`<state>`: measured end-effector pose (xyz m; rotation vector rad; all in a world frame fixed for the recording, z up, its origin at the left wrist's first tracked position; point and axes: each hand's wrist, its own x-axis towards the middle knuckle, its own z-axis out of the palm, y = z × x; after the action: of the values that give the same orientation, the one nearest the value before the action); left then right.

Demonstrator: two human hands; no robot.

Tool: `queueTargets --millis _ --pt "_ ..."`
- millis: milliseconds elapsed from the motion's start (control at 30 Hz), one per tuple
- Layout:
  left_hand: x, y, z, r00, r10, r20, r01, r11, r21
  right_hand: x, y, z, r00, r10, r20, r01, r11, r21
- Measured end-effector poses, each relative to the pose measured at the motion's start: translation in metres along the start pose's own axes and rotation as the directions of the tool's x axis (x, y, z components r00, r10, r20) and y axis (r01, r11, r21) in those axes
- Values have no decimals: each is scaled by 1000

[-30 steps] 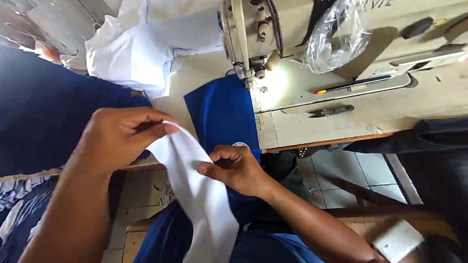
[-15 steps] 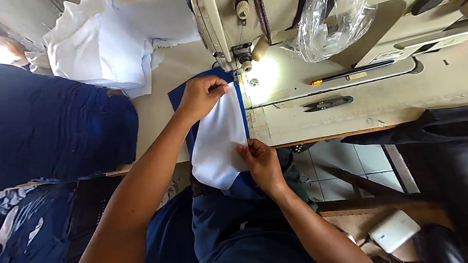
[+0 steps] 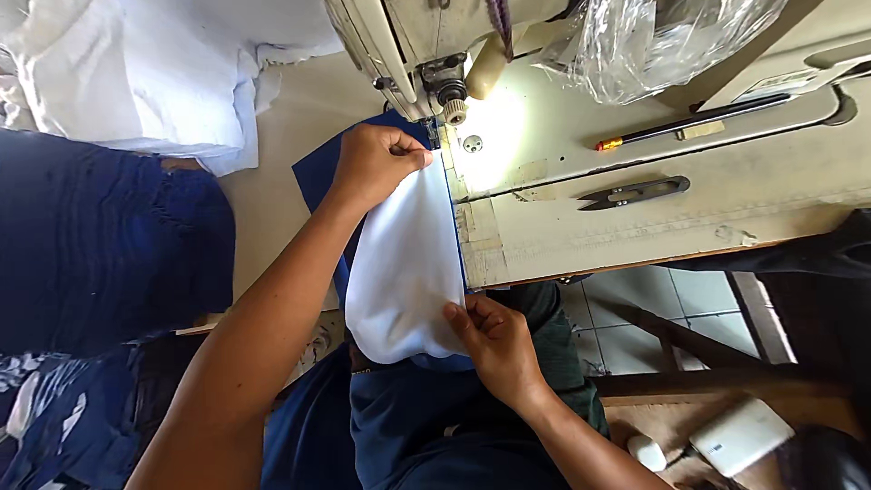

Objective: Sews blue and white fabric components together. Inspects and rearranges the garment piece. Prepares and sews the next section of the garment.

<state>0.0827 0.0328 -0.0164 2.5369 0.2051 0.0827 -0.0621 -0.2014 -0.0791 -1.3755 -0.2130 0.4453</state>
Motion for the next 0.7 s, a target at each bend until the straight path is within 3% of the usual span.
queueTargets --millis 267,700 --pt "13 -7 -4 996 -58 73 64 994 -88 3 1 2 1000 2 -1 -2 1000 29" --pt "18 -10 -2 997 -57 51 64 987 -144 7 1 5 999 -12 -44 15 998 58"
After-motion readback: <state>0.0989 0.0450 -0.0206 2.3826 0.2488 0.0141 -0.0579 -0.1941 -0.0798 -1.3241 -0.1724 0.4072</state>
